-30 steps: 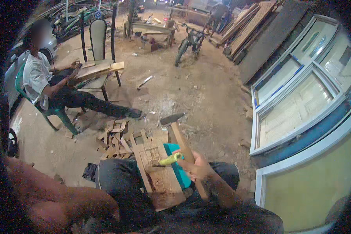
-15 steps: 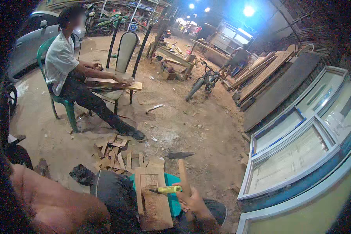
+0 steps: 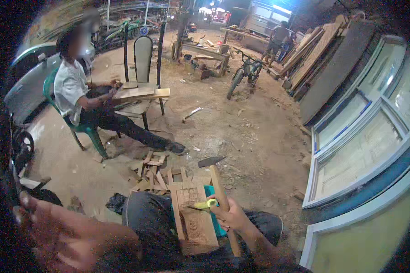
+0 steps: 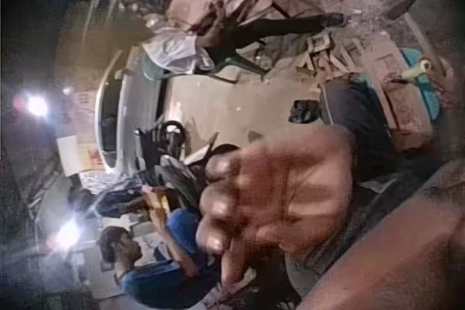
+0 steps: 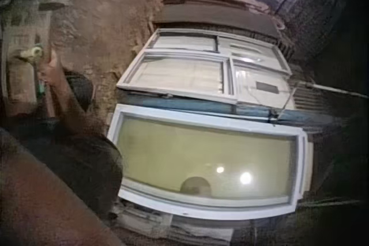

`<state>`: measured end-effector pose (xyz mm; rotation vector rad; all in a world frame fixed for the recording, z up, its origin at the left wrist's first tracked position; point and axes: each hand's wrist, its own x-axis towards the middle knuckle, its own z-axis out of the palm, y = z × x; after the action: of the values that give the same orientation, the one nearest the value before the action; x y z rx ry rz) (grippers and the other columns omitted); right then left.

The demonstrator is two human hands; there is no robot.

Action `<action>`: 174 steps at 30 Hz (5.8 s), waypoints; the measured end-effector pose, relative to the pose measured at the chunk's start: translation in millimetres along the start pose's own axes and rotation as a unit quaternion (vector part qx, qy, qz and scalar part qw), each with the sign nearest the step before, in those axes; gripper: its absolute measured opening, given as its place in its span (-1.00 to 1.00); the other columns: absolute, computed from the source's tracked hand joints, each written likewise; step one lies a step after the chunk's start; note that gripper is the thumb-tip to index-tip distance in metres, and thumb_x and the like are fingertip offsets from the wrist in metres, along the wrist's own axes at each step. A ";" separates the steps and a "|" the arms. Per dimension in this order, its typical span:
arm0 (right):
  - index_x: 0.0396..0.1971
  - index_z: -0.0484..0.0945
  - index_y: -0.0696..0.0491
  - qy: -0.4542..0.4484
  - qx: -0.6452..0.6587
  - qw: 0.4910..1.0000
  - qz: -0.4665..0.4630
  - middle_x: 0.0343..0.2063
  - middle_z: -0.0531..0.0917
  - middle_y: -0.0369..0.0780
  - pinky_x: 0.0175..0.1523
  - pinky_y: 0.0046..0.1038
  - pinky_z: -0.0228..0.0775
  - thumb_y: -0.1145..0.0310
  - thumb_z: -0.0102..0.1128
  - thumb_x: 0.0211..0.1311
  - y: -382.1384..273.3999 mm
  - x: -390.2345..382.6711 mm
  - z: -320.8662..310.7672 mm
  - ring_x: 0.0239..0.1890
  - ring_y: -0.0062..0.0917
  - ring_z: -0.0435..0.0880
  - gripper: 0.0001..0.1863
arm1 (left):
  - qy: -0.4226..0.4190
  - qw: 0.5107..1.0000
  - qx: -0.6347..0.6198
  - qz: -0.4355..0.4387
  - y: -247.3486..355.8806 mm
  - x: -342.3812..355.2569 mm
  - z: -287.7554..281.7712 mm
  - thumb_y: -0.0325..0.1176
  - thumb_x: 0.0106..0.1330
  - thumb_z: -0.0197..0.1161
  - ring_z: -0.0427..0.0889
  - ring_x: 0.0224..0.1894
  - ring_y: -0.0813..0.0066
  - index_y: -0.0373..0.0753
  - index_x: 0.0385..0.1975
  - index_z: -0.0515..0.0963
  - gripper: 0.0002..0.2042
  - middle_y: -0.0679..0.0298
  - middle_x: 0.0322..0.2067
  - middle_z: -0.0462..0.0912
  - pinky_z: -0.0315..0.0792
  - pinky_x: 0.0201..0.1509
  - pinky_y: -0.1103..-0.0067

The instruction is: The person carves a design into a wooden board by striking a chisel with a hammer. The person repeatedly positions the chisel against the wood and uses the hammer to drive it, removing small chips of wood.

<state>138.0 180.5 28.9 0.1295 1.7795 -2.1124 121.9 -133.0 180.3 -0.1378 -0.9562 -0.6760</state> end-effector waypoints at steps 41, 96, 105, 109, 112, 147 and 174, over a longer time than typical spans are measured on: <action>-0.03 0.30 0.15 0.037 0.023 0.981 -0.188 -0.45 0.43 -0.23 -0.65 -0.56 0.29 0.47 -0.06 0.27 -8.8 -25.2 37.0 -0.71 -0.61 0.40 -0.72 | -0.569 0.539 -0.250 -0.568 51.5 -239.8 -41.5 -0.31 0.32 0.30 0.42 -0.44 0.67 -0.29 -0.34 0.51 -0.82 0.38 -0.51 0.53 0.34 -0.37 0.59; -0.17 0.48 0.15 0.199 -0.163 0.966 0.028 -0.61 0.47 -0.36 -0.54 -0.61 0.24 0.39 0.11 0.31 13.6 -135.7 12.1 -0.63 -0.73 0.42 -0.82 | -0.724 0.441 -0.286 -0.447 34.7 -231.0 -16.0 -0.17 0.17 0.39 0.43 -0.58 0.53 -0.33 -0.56 0.54 -0.68 0.22 -0.68 0.47 0.33 -0.46 0.50; -0.13 0.53 0.17 0.241 -0.181 0.953 0.037 -0.67 0.46 -0.38 -0.51 -0.61 0.20 0.39 0.09 0.32 19.8 -128.6 43.2 -0.64 -0.73 0.39 -0.79 | -0.660 0.551 -0.277 -0.430 59.7 -251.2 -36.1 -0.39 0.00 0.37 0.49 -0.60 0.36 -0.31 -0.55 0.45 -0.80 0.15 -0.64 0.51 0.34 -0.48 0.47; -0.09 0.51 0.19 0.225 -0.288 0.931 -0.005 -0.68 0.45 -0.37 -0.53 -0.63 0.19 0.39 0.06 0.33 29.0 -119.9 32.1 -0.67 -0.75 0.35 -0.75 | -0.673 0.548 -0.264 -0.420 58.3 -257.8 -41.6 -0.39 0.00 0.33 0.51 -0.55 0.25 -0.28 -0.53 0.46 -0.82 0.12 -0.62 0.51 0.34 -0.44 0.41; -0.08 0.47 0.24 0.248 -0.326 0.909 -0.080 -0.69 0.38 -0.37 -0.62 -0.66 0.12 0.38 0.05 0.35 47.5 -122.9 26.2 -0.73 -0.78 0.28 -0.74 | -0.667 0.545 -0.291 -0.416 56.3 -261.5 -42.8 -0.37 0.02 0.32 0.54 -0.53 0.14 -0.28 -0.54 0.45 -0.82 0.10 -0.60 0.51 0.34 -0.43 0.37; -0.09 0.50 0.13 0.175 -0.121 0.973 0.093 -0.64 0.39 -0.45 -0.58 -0.68 0.11 0.31 0.09 0.39 47.2 -112.7 12.6 -0.68 -0.82 0.30 -0.77 | -0.576 0.564 -0.177 -0.564 10.3 -246.6 -25.0 -0.23 0.26 0.37 0.41 -0.54 0.76 -0.30 -0.57 0.55 -0.71 0.46 -0.65 0.51 0.33 -0.44 0.65; 0.12 0.38 0.15 0.149 -0.175 0.973 -0.029 -0.59 0.38 -0.38 -0.66 -0.68 0.07 0.20 -0.04 0.47 2.2 -41.2 54.8 -0.71 -0.81 0.25 -0.61 | -0.637 0.526 -0.197 -0.528 2.5 -245.3 -23.1 -0.25 0.11 0.37 0.49 -0.55 0.59 -0.32 -0.43 0.62 -0.77 0.28 -0.63 0.59 0.40 -0.42 0.52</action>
<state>186.1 136.4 50.2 0.3170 2.3281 -1.8556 44.0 -24.5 -26.8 -0.5227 -2.3673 -2.0948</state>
